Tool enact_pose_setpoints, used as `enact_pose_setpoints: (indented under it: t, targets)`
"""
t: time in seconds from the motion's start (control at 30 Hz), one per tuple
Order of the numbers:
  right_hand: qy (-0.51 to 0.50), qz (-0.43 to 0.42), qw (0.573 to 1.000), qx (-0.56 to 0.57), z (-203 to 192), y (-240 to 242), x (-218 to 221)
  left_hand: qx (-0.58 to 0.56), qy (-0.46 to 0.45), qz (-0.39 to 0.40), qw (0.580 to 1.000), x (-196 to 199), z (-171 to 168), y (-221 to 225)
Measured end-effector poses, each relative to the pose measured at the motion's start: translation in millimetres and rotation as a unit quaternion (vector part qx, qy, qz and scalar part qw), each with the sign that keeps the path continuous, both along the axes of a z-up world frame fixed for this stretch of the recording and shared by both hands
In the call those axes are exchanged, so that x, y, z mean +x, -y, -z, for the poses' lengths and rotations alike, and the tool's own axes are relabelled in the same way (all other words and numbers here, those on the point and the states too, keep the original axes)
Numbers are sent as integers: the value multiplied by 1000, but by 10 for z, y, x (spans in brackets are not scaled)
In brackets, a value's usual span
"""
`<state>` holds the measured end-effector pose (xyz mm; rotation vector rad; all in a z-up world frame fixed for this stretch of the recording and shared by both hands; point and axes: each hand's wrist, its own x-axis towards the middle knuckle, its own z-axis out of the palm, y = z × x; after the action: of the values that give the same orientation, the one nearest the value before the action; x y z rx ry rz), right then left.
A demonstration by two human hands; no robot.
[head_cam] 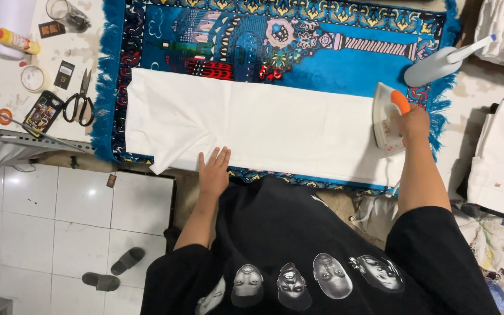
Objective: Ironing and folding a white shirt on a padded surface using a hand iron and spray bottle.
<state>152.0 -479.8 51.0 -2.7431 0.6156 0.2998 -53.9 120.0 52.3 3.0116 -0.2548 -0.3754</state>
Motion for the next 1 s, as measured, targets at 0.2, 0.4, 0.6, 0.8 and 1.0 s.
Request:
enact_pose_setpoints:
  t: [0.2, 0.4, 0.6, 0.8, 1.0]
  targets:
    - [46, 4, 999, 3, 283, -64, 7, -67, -103, -46, 991, -46, -249, 3]
    - [-32, -72, 978, 192, -507, -1727, -344, -51, -102, -55, 992, -50, -113, 13]
    - [-40, -50, 994, 92, -733, -2047, -513, -17, -36, -40, 998, -90, -74, 37]
    - [32, 78, 996, 30, -297, -775, -450, -19, -61, -46, 997, -56, -108, 31]
    - [-6, 127, 988, 86, 102, 121, -378, -14, 42, -27, 999, -81, -25, 61]
